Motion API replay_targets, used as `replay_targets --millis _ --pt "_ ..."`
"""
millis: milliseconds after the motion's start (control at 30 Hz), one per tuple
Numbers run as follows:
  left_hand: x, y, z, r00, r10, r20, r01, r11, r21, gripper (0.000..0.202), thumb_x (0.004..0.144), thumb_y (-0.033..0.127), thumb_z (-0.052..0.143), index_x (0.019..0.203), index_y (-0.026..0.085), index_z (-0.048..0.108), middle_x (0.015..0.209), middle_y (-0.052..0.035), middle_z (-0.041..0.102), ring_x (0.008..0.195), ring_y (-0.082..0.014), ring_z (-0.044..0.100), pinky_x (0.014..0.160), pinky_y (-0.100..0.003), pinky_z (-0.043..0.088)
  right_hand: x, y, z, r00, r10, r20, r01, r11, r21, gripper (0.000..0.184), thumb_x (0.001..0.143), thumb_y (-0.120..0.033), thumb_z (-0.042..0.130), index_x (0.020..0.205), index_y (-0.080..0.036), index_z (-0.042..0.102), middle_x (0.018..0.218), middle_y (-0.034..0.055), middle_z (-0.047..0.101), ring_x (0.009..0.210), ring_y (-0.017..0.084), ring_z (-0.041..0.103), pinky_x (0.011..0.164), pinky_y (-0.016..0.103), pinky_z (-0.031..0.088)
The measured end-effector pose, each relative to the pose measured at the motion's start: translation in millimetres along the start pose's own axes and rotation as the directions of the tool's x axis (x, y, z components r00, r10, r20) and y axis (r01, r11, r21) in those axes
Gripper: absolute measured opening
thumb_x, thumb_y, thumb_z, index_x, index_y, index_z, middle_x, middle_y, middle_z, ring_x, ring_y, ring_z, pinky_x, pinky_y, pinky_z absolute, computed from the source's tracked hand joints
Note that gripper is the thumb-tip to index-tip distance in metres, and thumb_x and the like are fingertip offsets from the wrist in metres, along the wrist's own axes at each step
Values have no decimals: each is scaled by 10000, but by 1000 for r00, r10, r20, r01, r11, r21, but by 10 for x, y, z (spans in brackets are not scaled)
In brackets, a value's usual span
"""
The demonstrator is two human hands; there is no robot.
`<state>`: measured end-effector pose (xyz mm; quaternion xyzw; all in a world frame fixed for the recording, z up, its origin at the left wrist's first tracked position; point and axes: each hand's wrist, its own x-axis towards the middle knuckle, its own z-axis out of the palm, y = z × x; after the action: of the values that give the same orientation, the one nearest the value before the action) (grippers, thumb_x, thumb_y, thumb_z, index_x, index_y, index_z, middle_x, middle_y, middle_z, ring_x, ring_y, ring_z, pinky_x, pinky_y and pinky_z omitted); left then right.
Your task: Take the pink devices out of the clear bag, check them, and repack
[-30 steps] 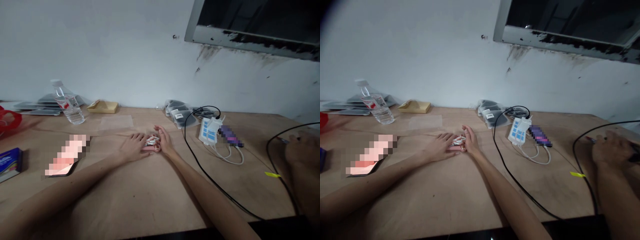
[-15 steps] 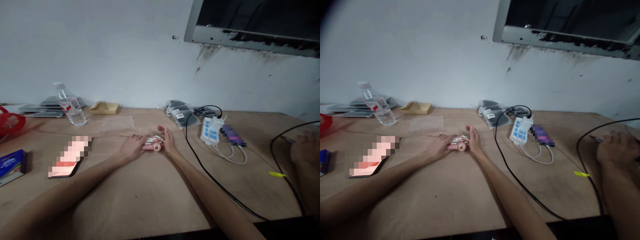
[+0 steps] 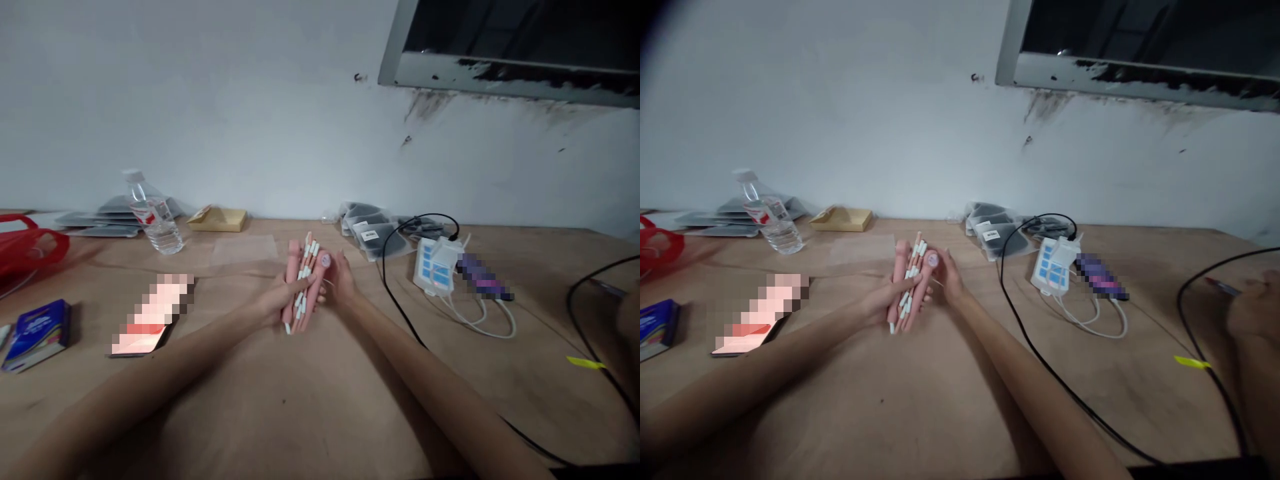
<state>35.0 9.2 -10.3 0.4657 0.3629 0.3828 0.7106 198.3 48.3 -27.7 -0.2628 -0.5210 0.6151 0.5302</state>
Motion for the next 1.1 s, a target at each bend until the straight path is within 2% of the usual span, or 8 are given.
replay_targets --millis 100,200,367,533,733,800,967,1100 --pt "-28 -6 21 979 -126 161 153 973 -174 389 855 401 772 1091 111 667 973 -147 757 908 -263 747 900 -433 586 150 -115 154 959 191 207 -202 979 32 540 874 -598 566 1291 -256 573 889 39 755 381 126 503 305 236 373" --pt "-37 5 -25 968 -158 196 200 956 -216 371 849 344 784 1109 101 681 1017 -152 754 1014 -275 730 1011 -440 533 295 -144 238 936 228 270 -252 966 57 474 831 -422 666 1268 -262 579 1011 57 760 525 166 635 345 242 453" --pt "-10 -27 -85 966 -176 190 211 961 -181 390 822 296 804 1150 126 679 1048 -138 750 1086 -278 704 1046 -445 503 376 -94 249 951 196 240 -226 968 105 446 795 -297 722 1223 -256 607 1024 46 757 723 192 714 488 263 576" --pt "24 3 -124 958 -190 214 238 944 -228 371 870 389 728 1116 115 678 1073 -153 747 1121 -293 685 1060 -464 474 351 -176 196 940 221 259 -242 969 53 458 792 -313 753 1228 -261 619 937 23 751 546 157 642 368 237 495" --pt "2 144 -197 923 -211 322 302 914 -269 304 858 359 657 1041 119 695 1042 -145 751 1077 -316 695 986 -478 499 364 -317 235 969 140 205 -154 986 55 451 732 -262 801 1168 -233 689 944 15 730 650 154 659 522 254 576" --pt "6 130 -197 930 -199 310 284 924 -256 308 851 383 667 1029 133 696 1023 -133 751 1032 -306 705 963 -473 510 366 -316 264 974 131 183 -143 988 57 437 721 -245 805 1146 -234 700 978 18 734 711 166 675 580 262 587" --pt "36 12 -166 982 -143 121 151 987 -59 314 768 362 816 962 138 712 968 -106 745 968 -250 707 955 -394 518 374 -249 336 985 147 95 -151 988 40 400 735 -252 810 1121 -242 708 903 -8 734 719 159 672 626 256 564" --pt "27 -5 -173 990 -93 105 81 990 116 368 727 343 852 1007 150 711 933 -88 743 937 -249 709 907 -403 549 386 -221 379 981 164 102 -175 979 103 342 784 -286 768 1115 -237 700 930 -1 743 798 181 693 705 280 574"
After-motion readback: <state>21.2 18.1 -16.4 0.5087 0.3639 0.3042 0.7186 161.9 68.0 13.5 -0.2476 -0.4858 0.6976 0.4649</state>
